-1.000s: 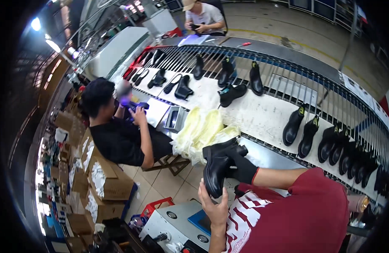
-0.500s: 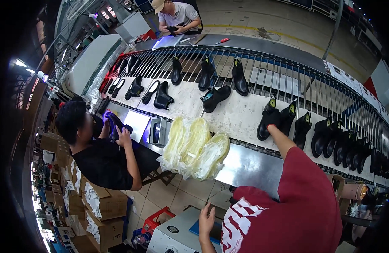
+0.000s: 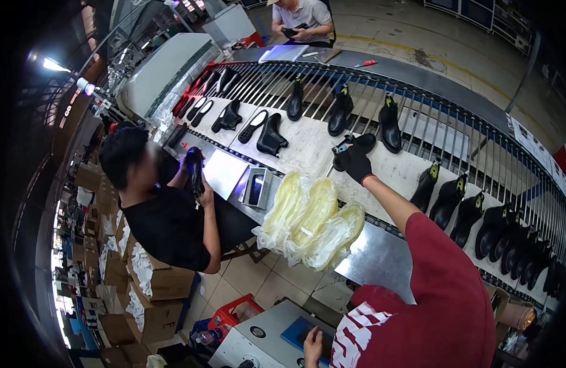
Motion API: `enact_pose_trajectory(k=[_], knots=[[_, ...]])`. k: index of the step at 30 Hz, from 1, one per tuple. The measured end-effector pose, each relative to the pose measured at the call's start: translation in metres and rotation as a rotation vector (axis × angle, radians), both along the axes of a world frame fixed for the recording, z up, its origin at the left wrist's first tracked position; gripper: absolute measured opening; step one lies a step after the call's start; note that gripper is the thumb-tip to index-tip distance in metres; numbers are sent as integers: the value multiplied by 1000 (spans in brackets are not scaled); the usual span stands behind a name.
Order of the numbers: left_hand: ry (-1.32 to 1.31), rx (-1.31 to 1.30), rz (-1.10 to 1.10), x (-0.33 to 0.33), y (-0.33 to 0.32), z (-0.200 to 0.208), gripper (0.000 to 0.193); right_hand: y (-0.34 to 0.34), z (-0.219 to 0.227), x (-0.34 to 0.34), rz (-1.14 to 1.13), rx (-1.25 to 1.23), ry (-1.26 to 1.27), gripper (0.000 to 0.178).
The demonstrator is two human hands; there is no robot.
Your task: Using a sole-press machine to attach soles to boots in a manufacturing setting.
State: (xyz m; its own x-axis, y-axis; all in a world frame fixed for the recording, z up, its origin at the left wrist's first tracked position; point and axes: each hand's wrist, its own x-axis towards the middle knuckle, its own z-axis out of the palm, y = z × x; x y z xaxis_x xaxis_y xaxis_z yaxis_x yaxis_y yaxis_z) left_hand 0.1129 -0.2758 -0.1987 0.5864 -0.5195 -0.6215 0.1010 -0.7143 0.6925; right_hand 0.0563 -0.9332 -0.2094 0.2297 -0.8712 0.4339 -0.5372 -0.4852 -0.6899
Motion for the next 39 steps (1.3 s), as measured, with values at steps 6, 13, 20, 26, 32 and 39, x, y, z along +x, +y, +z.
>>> enact_pose_trajectory(k=[6,13,20,26,32,39], knots=[[-97,-160,142,16,-34,1,43,-57,-60,52,-94,181,100,31],[-183,-304,135,-3,-23,39,41,-90,-20,-20,-263,-190,-50,38],[-468,-327,-201,8,-107,160,72,141,194,-27,523,65,-413,22],[-780,-452,-95,-5,-156,223,69,352,263,2,1053,66,-415,21],[-826,-188,216,-36,16,223,53,527,258,7,1572,-19,-352,17],[-691,-460,1226,-198,159,277,41,651,316,-14,2209,114,-580,24]])
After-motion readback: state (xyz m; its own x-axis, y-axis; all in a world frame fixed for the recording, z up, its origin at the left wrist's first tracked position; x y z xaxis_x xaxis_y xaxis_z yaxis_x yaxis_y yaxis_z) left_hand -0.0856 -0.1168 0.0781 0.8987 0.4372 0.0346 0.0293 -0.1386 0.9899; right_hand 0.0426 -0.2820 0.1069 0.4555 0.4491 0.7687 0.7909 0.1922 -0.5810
